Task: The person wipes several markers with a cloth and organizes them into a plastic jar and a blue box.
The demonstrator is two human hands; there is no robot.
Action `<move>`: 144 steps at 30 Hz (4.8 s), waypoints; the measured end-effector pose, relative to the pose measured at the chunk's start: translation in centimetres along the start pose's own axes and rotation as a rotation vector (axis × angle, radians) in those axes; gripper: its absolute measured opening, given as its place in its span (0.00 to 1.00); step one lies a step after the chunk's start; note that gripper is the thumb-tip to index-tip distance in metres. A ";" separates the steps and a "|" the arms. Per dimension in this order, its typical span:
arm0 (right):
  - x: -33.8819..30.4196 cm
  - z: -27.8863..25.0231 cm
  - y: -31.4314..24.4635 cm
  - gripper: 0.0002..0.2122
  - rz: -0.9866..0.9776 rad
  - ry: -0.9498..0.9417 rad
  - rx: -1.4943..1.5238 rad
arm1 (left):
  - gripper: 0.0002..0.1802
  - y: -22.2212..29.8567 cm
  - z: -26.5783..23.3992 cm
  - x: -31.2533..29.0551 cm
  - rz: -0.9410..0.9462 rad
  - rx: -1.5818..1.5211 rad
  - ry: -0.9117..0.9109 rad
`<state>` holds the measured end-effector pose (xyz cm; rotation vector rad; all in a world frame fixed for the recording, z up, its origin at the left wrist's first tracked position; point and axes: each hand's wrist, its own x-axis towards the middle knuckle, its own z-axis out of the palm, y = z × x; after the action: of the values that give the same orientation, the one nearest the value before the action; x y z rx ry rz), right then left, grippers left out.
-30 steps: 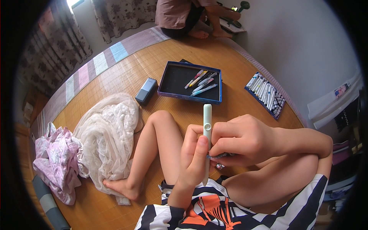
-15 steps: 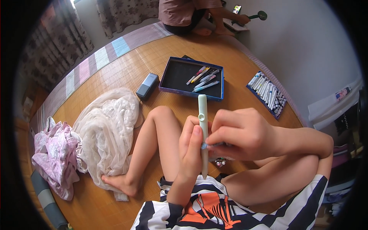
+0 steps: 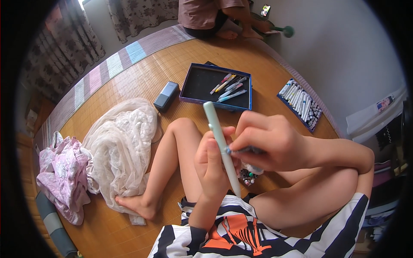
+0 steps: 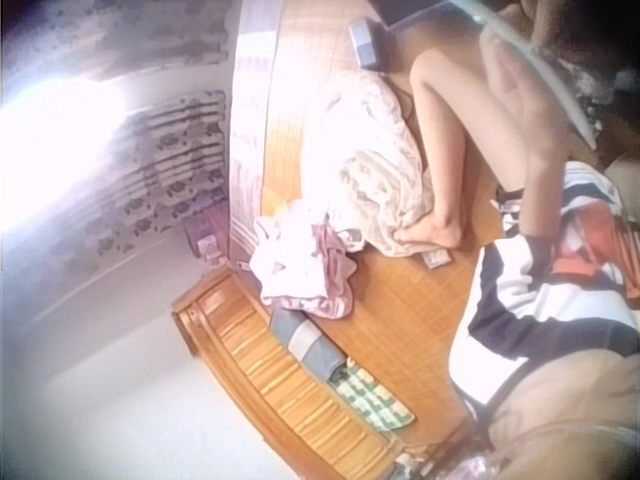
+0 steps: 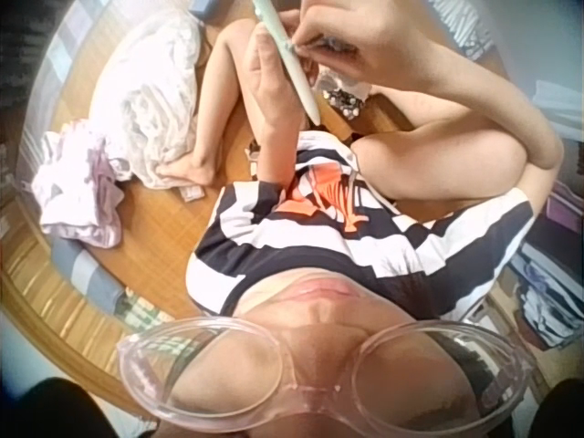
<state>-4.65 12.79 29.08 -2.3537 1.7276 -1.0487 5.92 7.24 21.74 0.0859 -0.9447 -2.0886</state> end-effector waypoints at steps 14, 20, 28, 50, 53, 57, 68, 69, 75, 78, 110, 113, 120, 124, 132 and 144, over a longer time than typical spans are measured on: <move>0.0 -0.5 0.2 0.07 0.058 -0.047 0.266 | 0.16 -1.0 -1.7 1.1 0.340 -0.388 0.403; -0.3 -1.0 0.3 0.08 0.116 -0.001 0.256 | 0.15 -1.4 -0.7 0.6 0.594 -0.150 0.410; -0.5 -1.2 0.7 0.08 0.166 -0.005 0.260 | 0.15 -2.2 -0.4 0.6 0.724 -0.064 0.330; -0.9 -0.8 0.7 0.07 -0.008 0.092 0.177 | 0.12 -2.1 0.3 0.3 0.450 -0.088 0.307; -0.9 -1.1 0.6 0.09 -0.033 0.047 0.146 | 0.12 -2.1 0.4 0.3 0.448 -0.121 0.303; -0.5 -1.4 0.5 0.09 -0.032 0.118 0.137 | 0.12 -1.9 0.2 0.3 0.460 -0.099 0.268; -0.3 -1.2 0.7 0.05 -0.254 0.035 -0.214 | 0.12 -2.0 0.5 0.2 0.691 0.217 0.171; -0.4 -1.2 0.8 0.05 -0.252 0.036 -0.216 | 0.12 -2.0 0.5 0.2 0.690 0.216 0.169; -0.6 -0.8 0.5 0.05 -0.190 0.016 -0.124 | 0.12 -2.3 0.3 0.3 0.754 0.254 0.190; -0.3 -1.0 1.0 0.06 -0.065 0.030 0.169 | 0.12 -2.3 0.4 0.3 0.798 0.297 0.186; -1.4 -0.7 0.9 0.06 0.553 -0.006 0.982 | 0.10 -2.3 1.1 -0.5 0.504 0.136 0.196; -1.5 -0.9 1.0 0.06 0.265 0.008 0.555 | 0.09 -2.1 1.4 -0.7 0.418 -0.004 0.207; -1.0 -1.4 1.5 0.08 -0.500 0.047 -0.264 | 0.08 -0.4 1.7 -1.5 0.279 -0.152 0.187; -1.3 -2.0 1.0 0.07 -0.304 0.034 0.132 | 0.09 -0.5 2.0 -1.6 0.256 -0.259 0.108; -1.5 -3.2 0.7 0.08 0.001 -0.109 0.470 | 0.12 -0.8 2.5 -1.8 0.520 -0.092 0.163; -0.3 -1.9 0.3 0.08 -0.011 -0.086 0.538 | 0.13 -1.6 1.3 -1.0 0.805 0.141 0.087</move>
<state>-5.95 13.60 30.23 -2.0300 1.2073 -1.2059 5.05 9.35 21.39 -0.1161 -0.8789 -1.2682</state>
